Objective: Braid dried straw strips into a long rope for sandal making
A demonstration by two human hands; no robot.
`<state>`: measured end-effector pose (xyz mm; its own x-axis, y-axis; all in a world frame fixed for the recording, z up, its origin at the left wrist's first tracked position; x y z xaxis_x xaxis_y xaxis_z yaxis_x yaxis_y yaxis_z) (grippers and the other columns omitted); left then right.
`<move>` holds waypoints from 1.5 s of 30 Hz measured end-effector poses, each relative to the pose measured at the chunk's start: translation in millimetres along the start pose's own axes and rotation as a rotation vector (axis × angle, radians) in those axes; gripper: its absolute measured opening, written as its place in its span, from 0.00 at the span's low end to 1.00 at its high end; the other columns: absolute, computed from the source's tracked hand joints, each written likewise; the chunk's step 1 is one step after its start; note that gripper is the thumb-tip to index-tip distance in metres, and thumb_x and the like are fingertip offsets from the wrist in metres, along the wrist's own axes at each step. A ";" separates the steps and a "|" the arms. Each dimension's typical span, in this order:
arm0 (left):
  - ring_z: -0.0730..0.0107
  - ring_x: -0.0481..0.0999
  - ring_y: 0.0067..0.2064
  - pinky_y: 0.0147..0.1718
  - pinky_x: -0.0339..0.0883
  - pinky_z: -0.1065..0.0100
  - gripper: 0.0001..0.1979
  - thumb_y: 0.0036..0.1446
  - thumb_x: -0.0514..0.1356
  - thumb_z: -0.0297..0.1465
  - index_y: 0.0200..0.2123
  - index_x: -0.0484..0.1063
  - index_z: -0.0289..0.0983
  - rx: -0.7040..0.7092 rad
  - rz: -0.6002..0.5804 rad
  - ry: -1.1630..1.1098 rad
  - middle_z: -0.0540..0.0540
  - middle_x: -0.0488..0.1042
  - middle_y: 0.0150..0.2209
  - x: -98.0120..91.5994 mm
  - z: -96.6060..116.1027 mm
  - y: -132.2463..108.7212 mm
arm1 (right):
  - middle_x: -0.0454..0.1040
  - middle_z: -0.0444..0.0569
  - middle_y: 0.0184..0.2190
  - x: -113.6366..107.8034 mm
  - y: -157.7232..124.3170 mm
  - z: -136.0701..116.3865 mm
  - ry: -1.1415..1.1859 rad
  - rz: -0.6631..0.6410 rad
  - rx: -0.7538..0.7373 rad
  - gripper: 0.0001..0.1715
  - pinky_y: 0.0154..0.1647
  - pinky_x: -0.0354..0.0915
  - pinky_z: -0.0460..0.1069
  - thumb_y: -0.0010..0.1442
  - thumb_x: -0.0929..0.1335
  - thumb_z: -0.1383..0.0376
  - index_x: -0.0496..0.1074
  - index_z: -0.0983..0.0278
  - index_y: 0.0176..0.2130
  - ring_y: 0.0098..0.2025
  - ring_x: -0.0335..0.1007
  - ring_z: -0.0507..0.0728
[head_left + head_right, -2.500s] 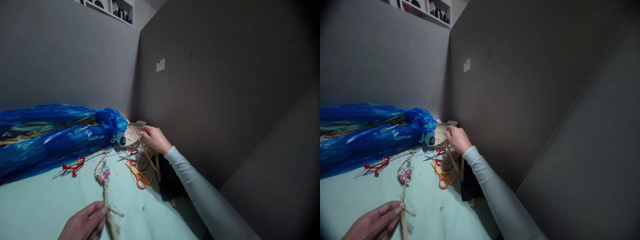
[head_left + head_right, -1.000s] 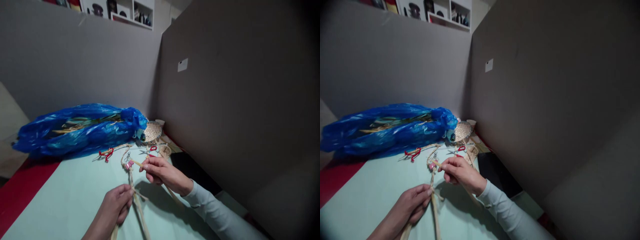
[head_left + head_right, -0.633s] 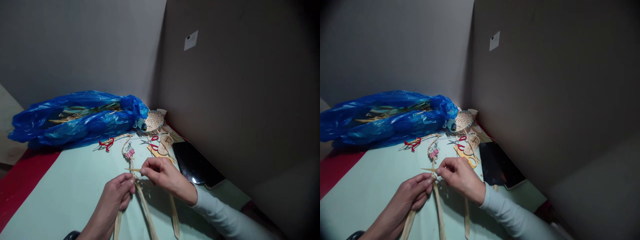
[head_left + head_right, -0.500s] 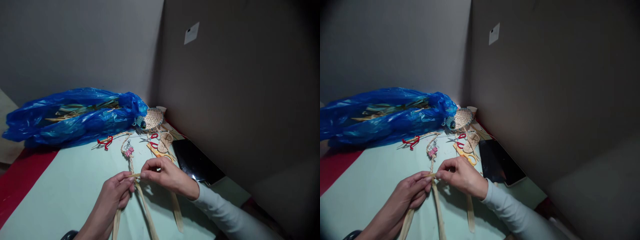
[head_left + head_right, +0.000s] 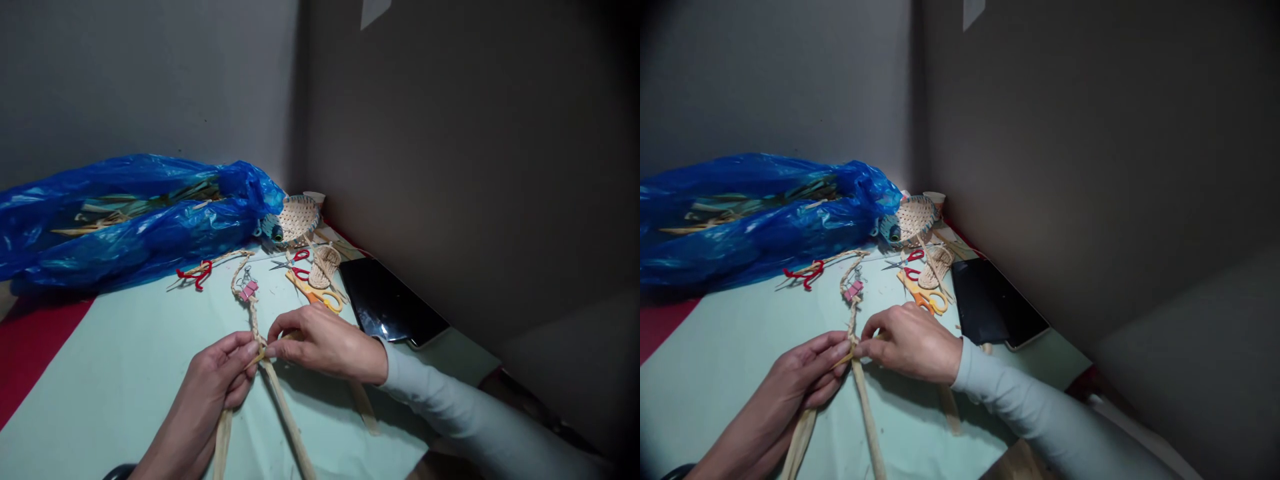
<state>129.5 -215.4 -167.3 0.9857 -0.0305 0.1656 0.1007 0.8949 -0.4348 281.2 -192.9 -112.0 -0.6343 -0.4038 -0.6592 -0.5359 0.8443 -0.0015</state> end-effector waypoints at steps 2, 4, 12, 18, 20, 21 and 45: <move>0.88 0.48 0.16 0.16 0.35 0.79 0.18 0.44 0.69 0.39 0.34 0.71 0.34 -0.001 -0.011 0.019 0.55 0.66 0.18 1.8 0.9 -0.8 | 0.76 0.45 0.26 5.3 3.1 5.8 0.134 -0.083 0.012 0.17 0.30 0.55 0.43 0.62 0.66 0.57 0.78 0.67 0.34 0.27 0.63 0.49; 0.88 0.48 0.16 0.16 0.35 0.79 0.17 0.45 0.69 0.39 0.32 0.71 0.33 0.002 -0.017 0.029 0.53 0.68 0.20 2.9 1.7 -1.3 | 0.76 0.46 0.26 10.2 5.9 11.6 0.272 -0.156 0.039 0.17 0.28 0.55 0.42 0.62 0.65 0.59 0.78 0.69 0.33 0.25 0.60 0.48; 0.88 0.47 0.16 0.16 0.35 0.78 0.16 0.48 0.67 0.39 0.34 0.70 0.34 0.000 -0.034 0.070 0.57 0.64 0.18 0.3 -0.9 0.5 | 0.76 0.45 0.26 6.6 8.7 10.8 0.048 -0.128 0.029 0.13 0.28 0.54 0.43 0.57 0.68 0.62 0.79 0.67 0.37 0.27 0.64 0.49; 0.88 0.49 0.14 0.15 0.36 0.78 0.14 0.49 0.66 0.39 0.32 0.69 0.35 0.020 -0.042 0.093 0.57 0.65 0.18 0.0 -3.4 2.9 | 0.76 0.48 0.30 0.2 3.8 -1.1 -0.315 0.013 -0.126 0.13 0.29 0.51 0.46 0.62 0.65 0.62 0.78 0.65 0.36 0.31 0.67 0.52; 0.87 0.49 0.14 0.15 0.36 0.78 0.14 0.49 0.66 0.39 0.34 0.69 0.35 0.010 -0.034 0.096 0.57 0.65 0.18 -1.1 -4.8 3.6 | 0.75 0.48 0.30 2.0 2.4 -3.5 -0.450 0.045 -0.156 0.13 0.27 0.48 0.47 0.63 0.64 0.63 0.76 0.65 0.33 0.29 0.66 0.52; 0.87 0.49 0.15 0.15 0.36 0.78 0.14 0.50 0.66 0.38 0.34 0.69 0.36 0.004 -0.030 0.099 0.57 0.65 0.18 -1.6 -5.3 3.9 | 0.75 0.48 0.30 3.2 1.6 -4.7 -0.512 0.061 -0.166 0.13 0.26 0.47 0.48 0.63 0.64 0.63 0.75 0.65 0.31 0.28 0.65 0.51; 0.87 0.44 0.15 0.12 0.36 0.78 0.15 0.50 0.65 0.40 0.35 0.68 0.35 -0.012 -0.178 0.095 0.55 0.68 0.19 7.7 1.2 2.7 | 0.58 0.39 0.15 20.0 -4.5 5.9 -0.051 0.268 0.065 0.20 0.22 0.43 0.45 0.62 0.63 0.60 0.74 0.67 0.25 0.20 0.48 0.47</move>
<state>137.2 -212.7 -166.1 0.9604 -0.2305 0.1563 0.2757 0.8663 -0.4166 274.2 -202.7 -129.6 -0.7186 -0.1459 -0.6799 -0.3146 0.9402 0.1307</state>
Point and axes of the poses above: each hand's wrist, its own y-axis towards the middle knuckle, its own x-axis out of the palm, z = x × y, the point moved 5 cm from there along y, towards the middle knuckle
